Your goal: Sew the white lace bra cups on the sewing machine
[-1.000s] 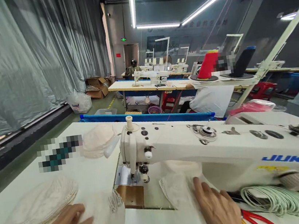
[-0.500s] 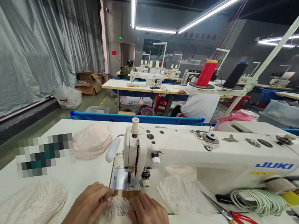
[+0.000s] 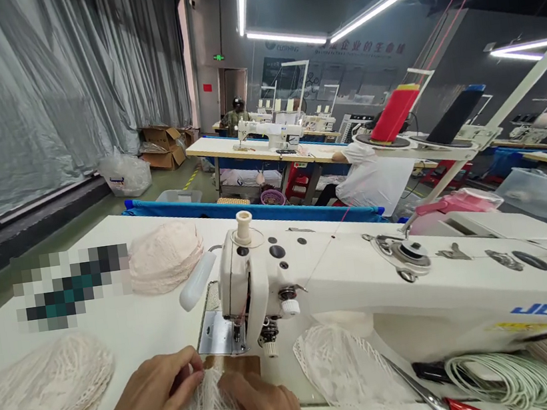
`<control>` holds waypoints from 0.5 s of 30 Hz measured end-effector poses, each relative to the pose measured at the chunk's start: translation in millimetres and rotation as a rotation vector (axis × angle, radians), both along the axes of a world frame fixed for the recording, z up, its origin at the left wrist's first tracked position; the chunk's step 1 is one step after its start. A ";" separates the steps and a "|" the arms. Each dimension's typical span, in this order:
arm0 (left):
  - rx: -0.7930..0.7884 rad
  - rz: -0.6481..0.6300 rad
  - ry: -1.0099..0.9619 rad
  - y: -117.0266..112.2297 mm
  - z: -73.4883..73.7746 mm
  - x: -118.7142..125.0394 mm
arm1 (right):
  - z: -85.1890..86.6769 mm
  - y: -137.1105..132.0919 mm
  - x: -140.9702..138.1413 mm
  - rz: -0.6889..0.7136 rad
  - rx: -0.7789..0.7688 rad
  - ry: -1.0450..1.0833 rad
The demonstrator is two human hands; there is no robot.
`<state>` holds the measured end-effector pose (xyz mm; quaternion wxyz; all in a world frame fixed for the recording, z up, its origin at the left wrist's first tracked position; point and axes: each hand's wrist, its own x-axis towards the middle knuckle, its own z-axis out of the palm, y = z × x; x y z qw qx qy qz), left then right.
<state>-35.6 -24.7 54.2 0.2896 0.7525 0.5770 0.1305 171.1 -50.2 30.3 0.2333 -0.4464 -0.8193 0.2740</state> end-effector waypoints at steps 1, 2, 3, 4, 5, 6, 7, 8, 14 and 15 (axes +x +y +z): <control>0.011 -0.011 0.016 0.3 -1.4 0.3 | -2.6 0.1 1.4 0.027 0.050 -0.052; 0.025 -0.022 0.029 0.5 -2.6 0.4 | -5.2 0.2 2.7 0.045 0.102 -0.105; 0.043 -0.034 0.036 0.6 -3.8 0.4 | -7.9 0.2 3.8 0.054 0.146 -0.152; 0.062 -0.044 0.039 0.6 -5.2 0.3 | -10.6 0.3 4.7 0.056 0.184 -0.186; 0.083 -0.051 0.040 0.6 -7.0 0.1 | -13.3 0.6 5.5 0.052 0.218 -0.209; 0.102 -0.056 0.040 0.6 -9.3 -0.1 | -15.8 0.9 6.2 0.047 0.250 -0.220; 0.122 -0.056 0.038 0.4 -11.9 -0.3 | -18.2 1.4 6.8 0.047 0.277 -0.223; 0.141 -0.058 0.034 0.2 -15.0 -0.4 | -20.4 2.0 7.4 0.048 0.302 -0.222; 0.360 -0.074 0.113 -2.8 -27.0 2.6 | -28.6 3.8 5.9 0.015 0.381 -0.342; 0.454 -0.074 0.154 -3.4 -27.0 3.4 | -29.1 3.7 4.4 -0.003 0.403 -0.391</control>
